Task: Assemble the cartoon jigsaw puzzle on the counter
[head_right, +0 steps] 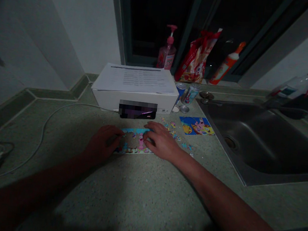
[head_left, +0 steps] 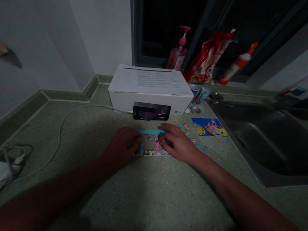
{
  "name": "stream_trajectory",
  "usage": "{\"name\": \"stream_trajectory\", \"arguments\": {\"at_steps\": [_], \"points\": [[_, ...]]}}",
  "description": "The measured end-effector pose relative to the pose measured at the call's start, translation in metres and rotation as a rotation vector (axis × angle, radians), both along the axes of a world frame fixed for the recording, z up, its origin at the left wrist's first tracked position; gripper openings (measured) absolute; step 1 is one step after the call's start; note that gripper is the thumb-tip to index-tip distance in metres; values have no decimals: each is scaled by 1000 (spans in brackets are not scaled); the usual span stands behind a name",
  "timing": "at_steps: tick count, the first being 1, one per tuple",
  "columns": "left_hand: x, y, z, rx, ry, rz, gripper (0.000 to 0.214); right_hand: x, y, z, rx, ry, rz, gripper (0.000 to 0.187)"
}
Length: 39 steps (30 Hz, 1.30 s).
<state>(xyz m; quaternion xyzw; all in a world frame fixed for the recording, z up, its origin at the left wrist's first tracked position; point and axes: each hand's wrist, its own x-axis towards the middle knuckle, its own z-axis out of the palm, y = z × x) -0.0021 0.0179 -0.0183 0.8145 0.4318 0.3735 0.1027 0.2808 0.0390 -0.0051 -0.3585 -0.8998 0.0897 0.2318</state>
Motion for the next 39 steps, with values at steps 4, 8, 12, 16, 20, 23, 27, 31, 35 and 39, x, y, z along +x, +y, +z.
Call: {"name": "stream_trajectory", "arguments": {"at_steps": [4, 8, 12, 16, 20, 23, 27, 31, 35, 39], "points": [[-1, -1, 1, -26, 16, 10, 17, -2, 0, -1, 8, 24, -9, 12], [-1, -1, 1, -53, 8, 26, 16, 1, 1, 1, 44, 68, -38, 13], [-1, 0, -2, -70, -26, 34, 16, 15, 2, 8, 114, 180, -182, 13], [-2, 1, -3, -83, -43, 54, 16, 42, 3, 16, 180, 234, -303, 17], [-3, 0, -1, -86, -62, 52, 15, 67, 8, 21, 250, 227, -388, 16], [-3, 0, 0, -90, -64, 51, 15, 73, 11, 19, 264, 203, -396, 17], [-3, 0, 0, -93, -70, 68, 16, 67, 12, 13, 220, 147, -364, 20], [-4, 0, -1, -90, -81, 78, 16, 65, 11, 10, 202, 139, -347, 21], [-4, 1, 0, -108, -84, 82, 17, 67, 11, 14, 202, 134, -362, 24], [-4, 1, 0, -114, -88, 74, 16, 67, 10, 14, 198, 118, -360, 25]]}}
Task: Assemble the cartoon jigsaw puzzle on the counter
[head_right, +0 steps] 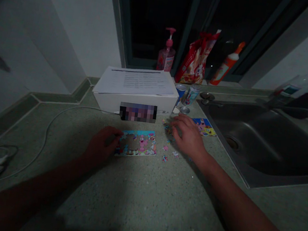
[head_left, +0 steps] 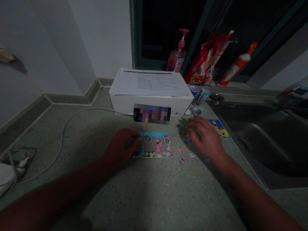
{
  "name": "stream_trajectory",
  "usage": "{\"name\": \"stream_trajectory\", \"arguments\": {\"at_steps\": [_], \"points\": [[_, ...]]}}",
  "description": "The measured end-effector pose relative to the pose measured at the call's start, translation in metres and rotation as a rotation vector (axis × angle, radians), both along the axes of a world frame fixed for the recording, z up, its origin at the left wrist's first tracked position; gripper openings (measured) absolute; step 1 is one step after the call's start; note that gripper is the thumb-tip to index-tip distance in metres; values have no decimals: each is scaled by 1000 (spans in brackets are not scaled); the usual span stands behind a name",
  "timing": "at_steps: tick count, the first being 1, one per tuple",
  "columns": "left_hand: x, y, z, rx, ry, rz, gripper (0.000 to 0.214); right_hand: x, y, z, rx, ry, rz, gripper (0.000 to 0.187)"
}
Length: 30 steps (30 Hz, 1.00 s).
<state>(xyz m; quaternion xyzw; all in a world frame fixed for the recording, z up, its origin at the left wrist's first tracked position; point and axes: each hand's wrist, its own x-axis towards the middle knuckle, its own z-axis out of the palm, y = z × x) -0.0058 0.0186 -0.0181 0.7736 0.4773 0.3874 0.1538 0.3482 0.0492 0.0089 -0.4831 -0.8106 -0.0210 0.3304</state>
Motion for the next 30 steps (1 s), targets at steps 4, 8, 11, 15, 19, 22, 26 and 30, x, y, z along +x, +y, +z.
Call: {"name": "stream_trajectory", "arguments": {"at_steps": [4, 8, 11, 15, 19, 22, 26, 30], "points": [[0, 0, 0, 9, 14, 13, 17, -1, -1, 0, -7, -31, 22, 25], [-1, 0, -1, 3, 27, 10, 16, 2, -2, 9, -24, -55, 42, 25], [-1, 0, -1, 11, 18, 3, 16, 6, -2, 17, -27, -57, 17, 25], [-1, 0, -3, -7, 26, 14, 16, 9, -4, 21, -95, -140, 10, 28], [-1, 0, -3, 9, 15, 16, 16, 11, -4, 22, -131, -196, 22, 32], [-1, 0, -2, 1, 28, 7, 15, 21, -2, 24, -127, -216, -47, 33], [-1, 0, -1, 0, 25, 7, 15, 38, 3, 23, -166, -271, -136, 34], [-1, 0, -2, 2, 15, 4, 15, 38, 4, 17, -197, -341, -184, 31]]}}
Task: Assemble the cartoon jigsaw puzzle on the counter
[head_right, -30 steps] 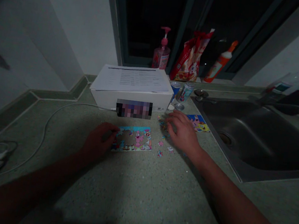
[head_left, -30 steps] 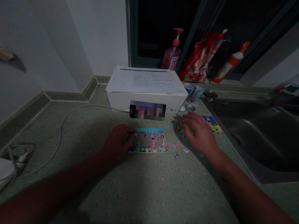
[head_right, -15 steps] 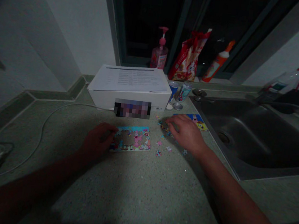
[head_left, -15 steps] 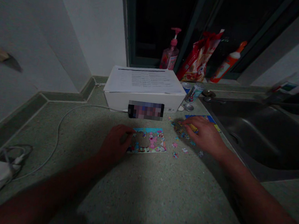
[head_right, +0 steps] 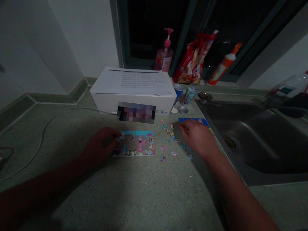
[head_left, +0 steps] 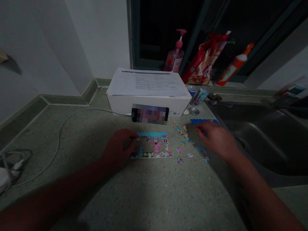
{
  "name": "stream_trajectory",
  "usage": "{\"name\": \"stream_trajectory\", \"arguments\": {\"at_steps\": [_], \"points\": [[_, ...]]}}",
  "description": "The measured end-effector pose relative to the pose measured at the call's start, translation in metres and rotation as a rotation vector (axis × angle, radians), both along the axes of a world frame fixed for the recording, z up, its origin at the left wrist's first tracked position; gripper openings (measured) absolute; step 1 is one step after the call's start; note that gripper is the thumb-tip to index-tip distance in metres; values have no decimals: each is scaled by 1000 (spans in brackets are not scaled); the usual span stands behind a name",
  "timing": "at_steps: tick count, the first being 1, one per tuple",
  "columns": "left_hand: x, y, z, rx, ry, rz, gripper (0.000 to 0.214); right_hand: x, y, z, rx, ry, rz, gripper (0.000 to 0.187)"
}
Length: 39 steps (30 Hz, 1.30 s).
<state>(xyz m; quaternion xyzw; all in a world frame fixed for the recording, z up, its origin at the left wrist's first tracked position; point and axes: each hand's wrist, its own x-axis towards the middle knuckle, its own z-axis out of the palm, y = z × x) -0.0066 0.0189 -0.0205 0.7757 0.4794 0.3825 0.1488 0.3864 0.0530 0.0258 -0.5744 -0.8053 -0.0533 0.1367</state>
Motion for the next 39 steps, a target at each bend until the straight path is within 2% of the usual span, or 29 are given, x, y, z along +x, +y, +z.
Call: {"name": "stream_trajectory", "arguments": {"at_steps": [8, 14, 18, 22, 30, 39], "points": [[1, -1, 2, -15, 5, 5, 16, -18, 4, -18, -24, -39, -8, 30], [1, 0, -1, 0, -2, -2, 17, -22, 19, -35, 55, 38, 66, 29], [1, 0, -1, 7, 0, -11, 17, -25, 24, -41, 30, 104, 75, 31], [1, 0, 0, -10, 7, -8, 16, -27, 20, -40, -8, 139, 61, 31], [1, 0, 0, -14, -1, -12, 16, -28, 11, -32, -58, 149, 130, 30], [1, 1, 1, -12, -6, -7, 17, -28, 3, -22, -105, 164, 97, 33]]}}
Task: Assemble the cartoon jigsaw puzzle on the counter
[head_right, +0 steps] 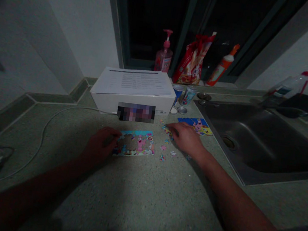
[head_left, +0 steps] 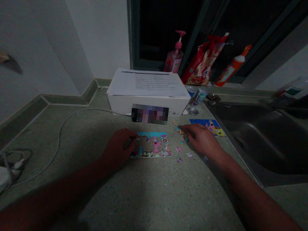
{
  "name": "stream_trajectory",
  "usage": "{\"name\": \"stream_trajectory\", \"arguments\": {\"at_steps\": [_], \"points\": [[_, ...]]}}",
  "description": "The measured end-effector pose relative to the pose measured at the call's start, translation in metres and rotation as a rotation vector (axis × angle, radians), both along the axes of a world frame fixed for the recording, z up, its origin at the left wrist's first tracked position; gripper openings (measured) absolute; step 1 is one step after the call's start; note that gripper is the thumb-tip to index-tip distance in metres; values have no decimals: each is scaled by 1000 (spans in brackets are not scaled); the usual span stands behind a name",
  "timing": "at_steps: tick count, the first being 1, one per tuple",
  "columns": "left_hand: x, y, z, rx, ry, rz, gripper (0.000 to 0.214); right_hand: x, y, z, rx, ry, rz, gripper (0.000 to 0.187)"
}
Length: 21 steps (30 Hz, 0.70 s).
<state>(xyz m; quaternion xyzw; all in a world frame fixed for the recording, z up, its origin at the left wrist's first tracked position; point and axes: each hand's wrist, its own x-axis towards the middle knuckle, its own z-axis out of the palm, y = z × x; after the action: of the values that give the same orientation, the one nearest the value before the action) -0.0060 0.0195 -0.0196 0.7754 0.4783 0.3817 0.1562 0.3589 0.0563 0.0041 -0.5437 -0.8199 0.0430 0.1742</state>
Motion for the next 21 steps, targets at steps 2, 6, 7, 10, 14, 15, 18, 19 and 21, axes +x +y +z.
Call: {"name": "stream_trajectory", "arguments": {"at_steps": [2, 6, 7, 10, 14, 15, 18, 19, 21], "points": [[0, 0, 0, -2, -1, -3, 16, 2, 0, 0, 14, 16, -26, 35], [0, 0, -1, -6, -1, -9, 16, 6, 1, -3, 63, 15, -108, 44], [0, 0, -1, -4, -2, -9, 16, 5, 2, -4, 73, 12, -119, 45], [0, 0, -2, 3, -6, -9, 16, 2, 3, -6, 95, 17, -61, 41], [0, 0, -1, 4, -2, -10, 17, -6, 5, -8, 101, -8, 31, 32], [0, 0, -1, 4, -2, -8, 17, -8, 6, -9, 104, -13, 25, 32], [0, 0, -2, -2, -3, -4, 17, -13, 9, -12, 117, -8, 21, 34], [0, 0, -2, -6, -1, -2, 16, -15, 10, -13, 120, -5, 35, 35], [0, 0, -3, -13, 3, 3, 16, -20, 13, -16, 123, -5, 69, 36]]}}
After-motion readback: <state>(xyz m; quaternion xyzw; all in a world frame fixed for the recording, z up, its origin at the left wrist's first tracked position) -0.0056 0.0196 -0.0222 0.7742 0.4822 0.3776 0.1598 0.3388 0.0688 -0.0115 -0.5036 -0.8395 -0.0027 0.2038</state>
